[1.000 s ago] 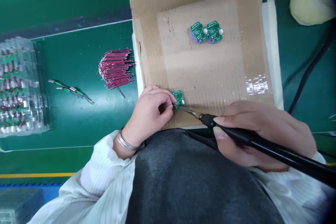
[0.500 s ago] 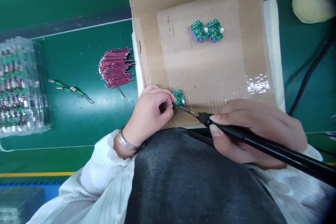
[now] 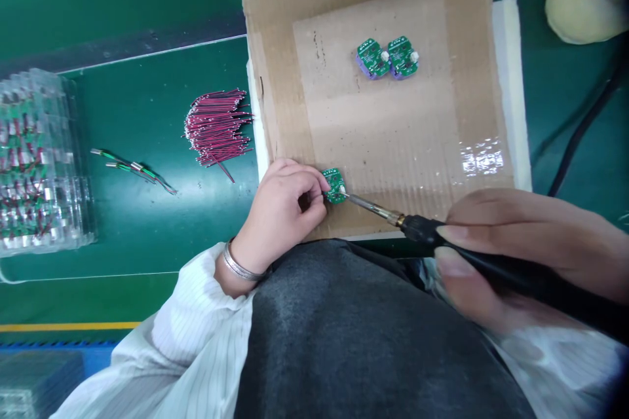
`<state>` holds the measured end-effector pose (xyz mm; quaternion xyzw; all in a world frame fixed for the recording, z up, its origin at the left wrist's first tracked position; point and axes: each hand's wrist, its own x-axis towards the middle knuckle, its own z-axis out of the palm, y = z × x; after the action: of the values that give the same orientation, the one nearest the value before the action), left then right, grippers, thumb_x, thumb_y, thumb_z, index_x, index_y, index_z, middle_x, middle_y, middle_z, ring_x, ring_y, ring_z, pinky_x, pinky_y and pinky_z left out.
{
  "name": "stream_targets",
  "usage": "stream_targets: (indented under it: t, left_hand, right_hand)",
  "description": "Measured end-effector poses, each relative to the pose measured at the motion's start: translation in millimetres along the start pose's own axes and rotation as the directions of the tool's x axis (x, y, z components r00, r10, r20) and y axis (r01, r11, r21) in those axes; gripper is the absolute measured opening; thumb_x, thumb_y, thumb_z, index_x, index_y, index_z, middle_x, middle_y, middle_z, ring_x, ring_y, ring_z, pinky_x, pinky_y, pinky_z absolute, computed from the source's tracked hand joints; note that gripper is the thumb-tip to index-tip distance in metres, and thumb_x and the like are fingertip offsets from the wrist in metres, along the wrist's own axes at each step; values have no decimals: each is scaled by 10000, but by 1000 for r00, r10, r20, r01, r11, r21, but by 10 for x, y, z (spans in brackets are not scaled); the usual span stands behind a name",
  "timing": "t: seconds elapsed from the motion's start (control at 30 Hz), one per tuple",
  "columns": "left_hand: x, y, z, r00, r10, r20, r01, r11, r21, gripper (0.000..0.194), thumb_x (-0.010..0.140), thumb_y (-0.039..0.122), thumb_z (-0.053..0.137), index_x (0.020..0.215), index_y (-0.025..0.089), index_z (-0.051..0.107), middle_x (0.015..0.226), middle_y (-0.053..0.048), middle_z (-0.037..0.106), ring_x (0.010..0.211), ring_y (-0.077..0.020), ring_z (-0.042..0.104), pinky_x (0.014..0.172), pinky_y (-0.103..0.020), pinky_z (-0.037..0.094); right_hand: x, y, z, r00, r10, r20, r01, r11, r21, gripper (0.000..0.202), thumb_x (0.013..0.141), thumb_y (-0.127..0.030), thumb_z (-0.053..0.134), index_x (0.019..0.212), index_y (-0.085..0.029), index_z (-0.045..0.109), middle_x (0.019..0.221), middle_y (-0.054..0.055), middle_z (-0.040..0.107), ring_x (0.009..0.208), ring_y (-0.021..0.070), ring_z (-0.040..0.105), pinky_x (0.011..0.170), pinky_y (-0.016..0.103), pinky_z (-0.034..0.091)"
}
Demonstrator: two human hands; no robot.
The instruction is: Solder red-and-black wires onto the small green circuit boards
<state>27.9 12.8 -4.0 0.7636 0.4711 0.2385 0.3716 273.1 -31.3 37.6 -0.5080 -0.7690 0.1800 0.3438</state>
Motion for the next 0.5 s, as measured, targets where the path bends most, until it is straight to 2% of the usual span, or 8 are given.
stream_targets:
  t: [0.1, 0.17, 0.23, 0.27, 0.33, 0.43, 0.5]
  left_hand:
    - [5, 7, -8, 1000, -4, 5, 4, 1000, -2, 190, 731, 15, 610, 649, 177, 551, 860, 19, 721, 838, -143, 610, 866, -336, 424]
    - [8, 11, -12, 1000, -3, 8, 3, 1000, -1, 194, 731, 17, 606, 646, 180, 545, 860, 17, 722, 832, -148, 611, 863, -344, 427]
    - [6, 10, -8, 1000, 5, 9, -5, 1000, 6, 196, 735, 16, 597, 649, 182, 542, 859, 18, 722, 822, -148, 608, 860, -347, 430]
    - [1, 6, -2, 1000, 13, 6, -13, 1000, 10, 193, 739, 16, 592, 655, 183, 543, 858, 18, 720, 821, -149, 605, 861, -348, 431]
    - [-15, -5, 16, 999, 27, -20, -26, 999, 29, 175, 748, 29, 592, 672, 183, 556, 870, 6, 702, 839, -156, 598, 859, -350, 437]
    - [-51, -17, 29, 996, 39, -76, -31, 995, 96, 127, 770, 77, 607, 696, 179, 594, 895, -28, 647, 869, -172, 574, 838, -346, 449]
    - [-81, -7, 6, 996, 40, -77, -28, 988, 149, 77, 793, 114, 619, 748, 176, 624, 923, -45, 629, 894, -180, 564, 847, -350, 451]
  right_hand:
    - [8, 83, -83, 989, -81, 120, 92, 992, -86, 132, 860, -357, 577, 930, -259, 632, 770, 33, 673, 668, 200, 667, 547, 336, 529]
    - [60, 116, -29, 987, -57, 152, 80, 985, -150, 219, 883, -348, 577, 1067, -242, 633, 825, 32, 702, 705, 211, 689, 573, 326, 539]
    - [127, 124, 123, 1000, -7, 23, 11, 988, -157, 235, 906, -260, 575, 1137, -239, 613, 787, 3, 707, 668, 175, 687, 607, 291, 547]
    - [160, 123, 222, 1000, -7, 24, 10, 993, -116, 217, 914, -204, 555, 1119, -240, 614, 799, -4, 713, 679, 159, 689, 637, 276, 553]
    - [216, 134, 424, 995, -43, 95, 47, 998, -48, 225, 885, -117, 542, 1067, -230, 610, 961, 22, 728, 826, 177, 699, 741, 296, 564]
    - [265, 202, 652, 951, -187, 246, 168, 981, 98, 347, 843, -61, 496, 1146, -223, 545, 1272, 52, 641, 1078, 210, 639, 907, 365, 533]
    - [281, 262, 725, 919, -248, 307, 201, 964, 176, 364, 850, -63, 473, 1175, -220, 512, 1360, 74, 579, 1179, 214, 585, 981, 391, 490]
